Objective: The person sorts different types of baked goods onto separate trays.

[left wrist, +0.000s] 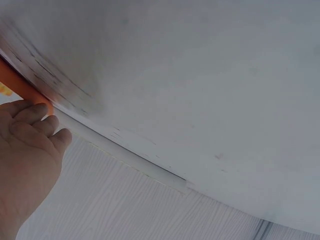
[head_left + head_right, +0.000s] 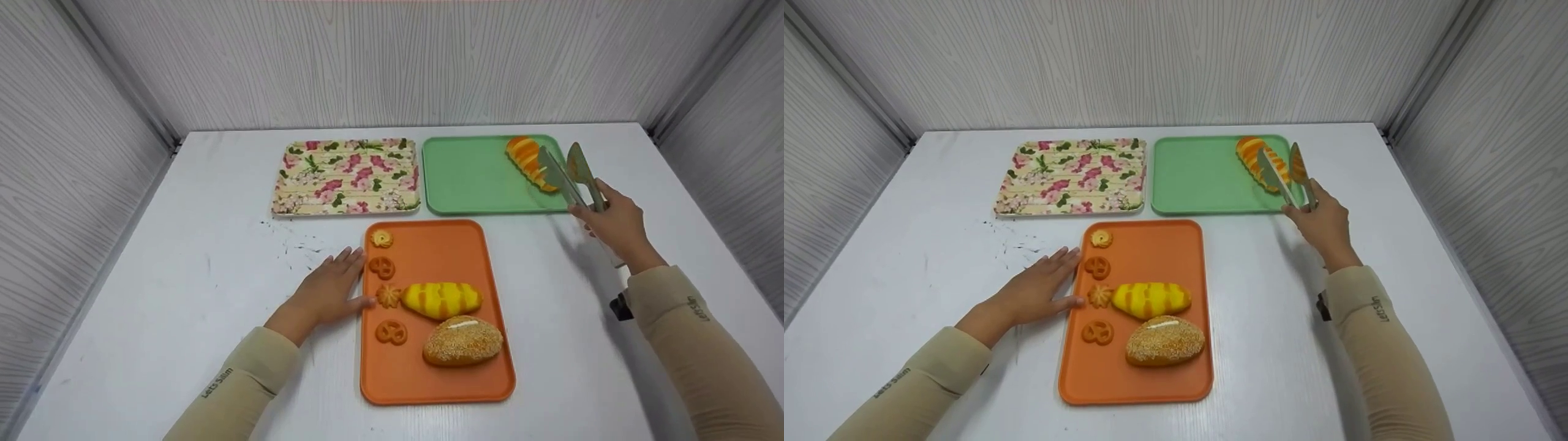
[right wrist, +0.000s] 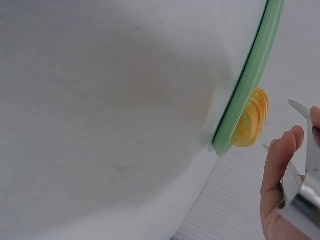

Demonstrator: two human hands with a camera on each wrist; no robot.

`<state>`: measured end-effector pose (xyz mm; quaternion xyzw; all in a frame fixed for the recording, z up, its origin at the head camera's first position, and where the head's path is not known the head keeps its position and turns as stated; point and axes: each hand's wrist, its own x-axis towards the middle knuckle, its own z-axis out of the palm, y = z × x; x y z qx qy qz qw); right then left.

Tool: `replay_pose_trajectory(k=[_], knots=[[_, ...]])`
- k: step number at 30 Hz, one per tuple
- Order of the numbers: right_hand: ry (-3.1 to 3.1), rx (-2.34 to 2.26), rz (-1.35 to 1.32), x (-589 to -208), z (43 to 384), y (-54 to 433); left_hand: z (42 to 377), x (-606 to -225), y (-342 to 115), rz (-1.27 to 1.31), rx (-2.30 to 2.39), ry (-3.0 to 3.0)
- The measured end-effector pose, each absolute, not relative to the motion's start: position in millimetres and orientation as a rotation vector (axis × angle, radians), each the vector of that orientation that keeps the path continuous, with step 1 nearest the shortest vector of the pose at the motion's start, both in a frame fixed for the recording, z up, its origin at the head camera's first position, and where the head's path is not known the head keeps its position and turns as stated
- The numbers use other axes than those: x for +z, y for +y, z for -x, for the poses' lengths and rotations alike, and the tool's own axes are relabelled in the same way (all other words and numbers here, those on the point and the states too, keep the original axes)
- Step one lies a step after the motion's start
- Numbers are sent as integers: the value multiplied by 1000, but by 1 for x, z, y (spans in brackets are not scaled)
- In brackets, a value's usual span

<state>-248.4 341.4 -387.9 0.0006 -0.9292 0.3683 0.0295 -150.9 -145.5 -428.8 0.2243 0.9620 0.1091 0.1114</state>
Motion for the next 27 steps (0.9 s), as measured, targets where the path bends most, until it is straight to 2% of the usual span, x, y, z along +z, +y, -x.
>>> replay_pose_trajectory(k=[27], knots=[[-2973,1279,-355,-393,218,309,150,-430,-146,-672,319,2845]])
